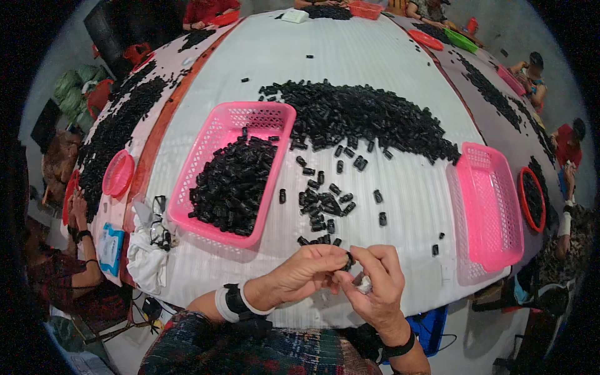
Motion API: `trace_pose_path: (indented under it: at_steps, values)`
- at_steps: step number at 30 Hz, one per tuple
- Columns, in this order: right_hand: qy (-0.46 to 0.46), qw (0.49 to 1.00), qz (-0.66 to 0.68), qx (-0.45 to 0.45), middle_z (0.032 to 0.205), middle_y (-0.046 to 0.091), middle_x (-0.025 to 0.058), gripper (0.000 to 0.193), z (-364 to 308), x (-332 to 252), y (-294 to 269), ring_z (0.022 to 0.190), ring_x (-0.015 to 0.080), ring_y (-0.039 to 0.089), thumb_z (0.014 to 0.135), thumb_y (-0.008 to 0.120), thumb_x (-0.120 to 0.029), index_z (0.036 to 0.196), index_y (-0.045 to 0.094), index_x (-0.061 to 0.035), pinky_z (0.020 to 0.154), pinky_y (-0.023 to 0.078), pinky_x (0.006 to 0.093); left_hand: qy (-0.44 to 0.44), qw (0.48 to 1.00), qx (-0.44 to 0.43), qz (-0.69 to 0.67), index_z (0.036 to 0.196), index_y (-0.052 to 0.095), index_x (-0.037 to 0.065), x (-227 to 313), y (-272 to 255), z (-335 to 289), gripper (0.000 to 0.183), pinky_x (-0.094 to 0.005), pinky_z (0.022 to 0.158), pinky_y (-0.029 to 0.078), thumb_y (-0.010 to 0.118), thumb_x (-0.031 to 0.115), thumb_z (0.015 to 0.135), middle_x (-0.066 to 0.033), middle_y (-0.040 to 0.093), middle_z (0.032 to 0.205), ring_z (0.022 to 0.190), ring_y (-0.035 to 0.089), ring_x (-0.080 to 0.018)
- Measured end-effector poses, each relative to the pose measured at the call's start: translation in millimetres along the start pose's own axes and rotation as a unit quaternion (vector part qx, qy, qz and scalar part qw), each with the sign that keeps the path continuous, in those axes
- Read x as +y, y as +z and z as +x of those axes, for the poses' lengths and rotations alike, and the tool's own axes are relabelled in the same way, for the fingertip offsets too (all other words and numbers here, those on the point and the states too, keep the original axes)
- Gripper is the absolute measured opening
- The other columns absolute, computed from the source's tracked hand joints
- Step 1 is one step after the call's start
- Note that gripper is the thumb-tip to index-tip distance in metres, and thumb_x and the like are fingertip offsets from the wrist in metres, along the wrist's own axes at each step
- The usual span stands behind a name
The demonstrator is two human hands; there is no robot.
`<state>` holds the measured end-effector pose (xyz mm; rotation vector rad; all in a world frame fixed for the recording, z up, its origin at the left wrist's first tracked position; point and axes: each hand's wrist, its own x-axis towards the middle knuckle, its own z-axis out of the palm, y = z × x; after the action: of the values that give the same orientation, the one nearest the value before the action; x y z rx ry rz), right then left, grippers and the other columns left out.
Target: Manually assemble small black plastic components by joining two parts together.
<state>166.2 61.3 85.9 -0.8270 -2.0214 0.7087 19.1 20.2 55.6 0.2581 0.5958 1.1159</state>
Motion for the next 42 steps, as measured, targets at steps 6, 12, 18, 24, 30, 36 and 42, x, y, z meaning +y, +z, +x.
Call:
trace_pose_path:
  at_steps: [6, 12, 18, 24, 30, 36, 42]
  values:
    - [0.039, 0.995, 0.088, -0.009, 0.084, 0.05, 0.0068, 0.033, 3, 5, 0, 0.073, 0.0131, 0.05, 0.065, 0.072, -0.004, 0.097, 0.061, -0.0012, 0.059, 0.042, 0.0222, 0.006, 0.999, -0.029, -0.015, 0.098, 0.056, 0.002, 8, 3, -4, 0.022, -0.0275, 0.058, 0.049, 0.05, 0.021, 0.089, -0.005, 0.059, 0.085, 0.071, 0.058, -0.0134]
    - [0.062, 0.987, 0.15, -0.019, 0.087, 0.051, 0.005, 0.034, -3, 7, 3, 0.072, 0.0109, 0.05, 0.068, 0.069, -0.002, 0.102, 0.061, -0.003, 0.059, 0.042, 0.0221, 0.001, 0.998, -0.052, -0.03, 0.1, 0.055, 0.003, 3, 0, -2, 0.024, -0.0268, 0.06, 0.05, 0.05, 0.024, 0.089, -0.0061, 0.06, 0.087, 0.071, 0.059, -0.0134]
    - [0.059, 0.989, 0.134, -0.018, 0.087, 0.053, 0.0072, 0.038, -3, 4, 1, 0.074, 0.0145, 0.053, 0.066, 0.07, -0.002, 0.102, 0.06, -0.0025, 0.061, 0.044, 0.0244, -0.012, 0.997, -0.058, -0.053, 0.099, 0.056, 0.002, 2, -1, -2, 0.023, -0.0241, 0.058, 0.048, 0.053, 0.022, 0.087, -0.0048, 0.059, 0.084, 0.07, 0.056, -0.0114]
    - [0.039, 0.991, 0.121, -0.03, 0.088, 0.053, 0.0071, 0.036, -4, 7, 3, 0.07, 0.0112, 0.051, 0.067, 0.069, -0.001, 0.101, 0.06, -0.0024, 0.057, 0.043, 0.0214, 0.005, 1.0, -0.015, -0.002, 0.1, 0.056, 0.001, 5, 3, -5, 0.025, -0.0251, 0.058, 0.048, 0.055, 0.023, 0.086, -0.0057, 0.06, 0.083, 0.069, 0.058, -0.0128]
    - [0.074, 0.987, 0.143, -0.024, 0.087, 0.054, 0.0075, 0.037, -3, 9, 4, 0.075, 0.0151, 0.054, 0.065, 0.07, 0.0, 0.101, 0.061, -0.0032, 0.062, 0.045, 0.0247, 0.0, 1.0, -0.007, -0.023, 0.099, 0.056, 0.0, 5, 3, -3, 0.024, -0.0254, 0.059, 0.049, 0.054, 0.021, 0.086, -0.0073, 0.061, 0.084, 0.07, 0.059, -0.0135]
    - [0.057, 0.989, 0.134, -0.013, 0.086, 0.054, 0.0073, 0.036, -3, 9, 5, 0.074, 0.0143, 0.054, 0.065, 0.07, -0.001, 0.1, 0.061, -0.0035, 0.058, 0.044, 0.0231, -0.002, 0.999, -0.026, -0.029, 0.099, 0.057, 0.0, 4, -2, -2, 0.024, -0.022, 0.059, 0.049, 0.053, 0.02, 0.087, -0.0069, 0.06, 0.087, 0.074, 0.058, -0.0109]
    - [-0.052, 0.996, 0.061, 0.031, 0.081, 0.055, 0.0083, 0.036, -5, 9, 10, 0.062, 0.0171, 0.053, 0.062, 0.072, -0.001, 0.097, 0.062, -0.0024, 0.05, 0.043, 0.0248, -0.003, 0.999, -0.021, -0.032, 0.096, 0.058, 0.001, 1, -5, -1, 0.021, -0.0219, 0.058, 0.047, 0.054, 0.019, 0.087, -0.0063, 0.061, 0.082, 0.069, 0.057, -0.0107]
